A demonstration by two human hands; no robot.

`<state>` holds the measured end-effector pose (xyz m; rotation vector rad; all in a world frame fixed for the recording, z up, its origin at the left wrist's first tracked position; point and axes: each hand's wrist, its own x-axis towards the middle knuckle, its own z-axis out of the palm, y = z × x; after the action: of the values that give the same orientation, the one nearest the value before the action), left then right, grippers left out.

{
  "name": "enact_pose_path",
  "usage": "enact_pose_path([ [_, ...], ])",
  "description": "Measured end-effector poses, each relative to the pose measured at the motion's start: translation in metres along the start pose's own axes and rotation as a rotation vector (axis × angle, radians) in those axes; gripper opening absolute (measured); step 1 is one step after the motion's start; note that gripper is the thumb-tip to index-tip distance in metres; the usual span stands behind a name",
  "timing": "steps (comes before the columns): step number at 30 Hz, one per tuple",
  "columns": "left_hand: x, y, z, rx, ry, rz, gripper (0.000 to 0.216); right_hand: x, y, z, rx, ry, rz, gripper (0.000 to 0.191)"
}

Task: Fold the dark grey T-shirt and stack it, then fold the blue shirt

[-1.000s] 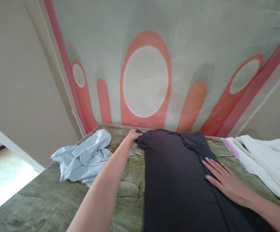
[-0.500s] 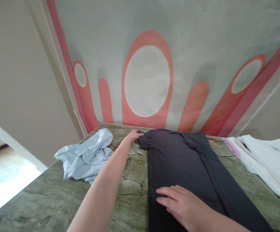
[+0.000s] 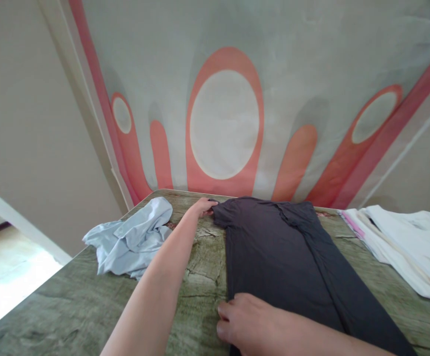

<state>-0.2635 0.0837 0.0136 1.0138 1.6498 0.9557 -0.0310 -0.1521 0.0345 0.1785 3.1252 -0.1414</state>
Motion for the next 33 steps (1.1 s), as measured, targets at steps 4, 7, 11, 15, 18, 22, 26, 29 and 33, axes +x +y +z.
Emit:
enact_pose_path([
  [4,0.002,0.02,0.017,-0.065,0.019,0.034,0.015,-0.013,0.0,-0.012,0.015,-0.017,0.061,0.005],
  [7,0.004,0.038,0.039,-0.11,0.01,0.073,0.009,-0.033,0.002,-0.025,0.066,-0.027,0.143,0.005],
  [11,0.005,0.06,0.084,-0.137,-0.04,0.128,0.009,-0.066,0.004,-0.028,0.145,0.032,0.231,0.012],
  [15,0.001,0.073,0.138,-0.118,-0.115,0.174,0.017,-0.095,0.005,-0.009,0.158,0.121,0.282,0.016],
  [18,-0.005,0.072,0.176,-0.082,-0.174,0.211,0.023,-0.107,0.007,0.012,0.117,0.19,0.281,0.007],
  [22,-0.009,0.06,0.202,0.009,-0.248,0.258,0.026,-0.114,0.008,0.034,0.048,0.227,0.241,0.008],
  [26,-0.005,0.049,0.189,0.142,-0.249,0.324,0.02,-0.114,0.009,0.038,0.05,0.173,0.193,0.005],
  [29,-0.009,0.043,0.163,0.26,-0.209,0.415,0.015,-0.114,0.008,0.02,0.129,0.108,0.18,0.003],
  [33,-0.039,0.023,0.133,0.414,-0.234,0.554,0.013,-0.119,0.005,-0.01,0.321,0.032,0.26,0.023],
])
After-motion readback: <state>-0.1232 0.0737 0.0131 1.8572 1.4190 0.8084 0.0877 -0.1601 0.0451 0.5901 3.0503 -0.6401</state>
